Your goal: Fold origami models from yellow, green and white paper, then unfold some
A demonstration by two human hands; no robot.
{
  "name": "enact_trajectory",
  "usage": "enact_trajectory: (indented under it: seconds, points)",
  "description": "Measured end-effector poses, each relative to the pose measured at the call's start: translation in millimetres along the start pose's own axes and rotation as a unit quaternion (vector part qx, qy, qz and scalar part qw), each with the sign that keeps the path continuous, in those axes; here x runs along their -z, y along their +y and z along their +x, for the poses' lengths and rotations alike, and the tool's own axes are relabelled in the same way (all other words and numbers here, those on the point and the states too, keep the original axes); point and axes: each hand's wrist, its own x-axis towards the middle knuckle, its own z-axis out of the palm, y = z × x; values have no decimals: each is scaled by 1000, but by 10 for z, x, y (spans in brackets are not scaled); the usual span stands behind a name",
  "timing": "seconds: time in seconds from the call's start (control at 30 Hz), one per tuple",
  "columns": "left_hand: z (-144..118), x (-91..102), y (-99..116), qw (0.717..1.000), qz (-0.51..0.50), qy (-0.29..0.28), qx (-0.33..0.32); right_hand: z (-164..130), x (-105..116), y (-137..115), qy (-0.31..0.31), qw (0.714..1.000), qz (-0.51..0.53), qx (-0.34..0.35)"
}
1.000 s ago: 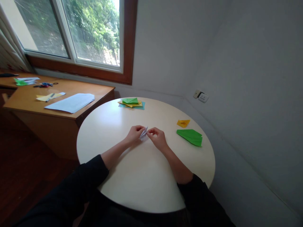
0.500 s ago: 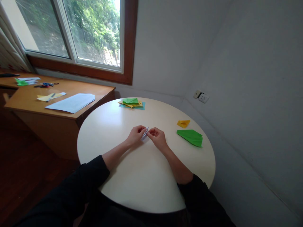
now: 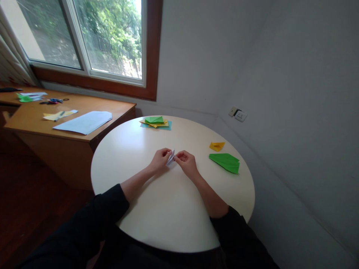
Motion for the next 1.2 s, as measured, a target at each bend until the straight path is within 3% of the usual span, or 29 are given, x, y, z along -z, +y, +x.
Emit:
enact_trajectory:
  seconds: [0.3,0.67,1.2]
  points:
    - [-3,5,12,1000,-16,14,-1,3,6,-26,8,1000,14,-11]
    - [9,7,-27,998,42,16,-49,7,4,-42,8,1000,13,-17]
    - [-23,8,-13,997,-32,-43,-58,53,22,23,39,999,29,-4]
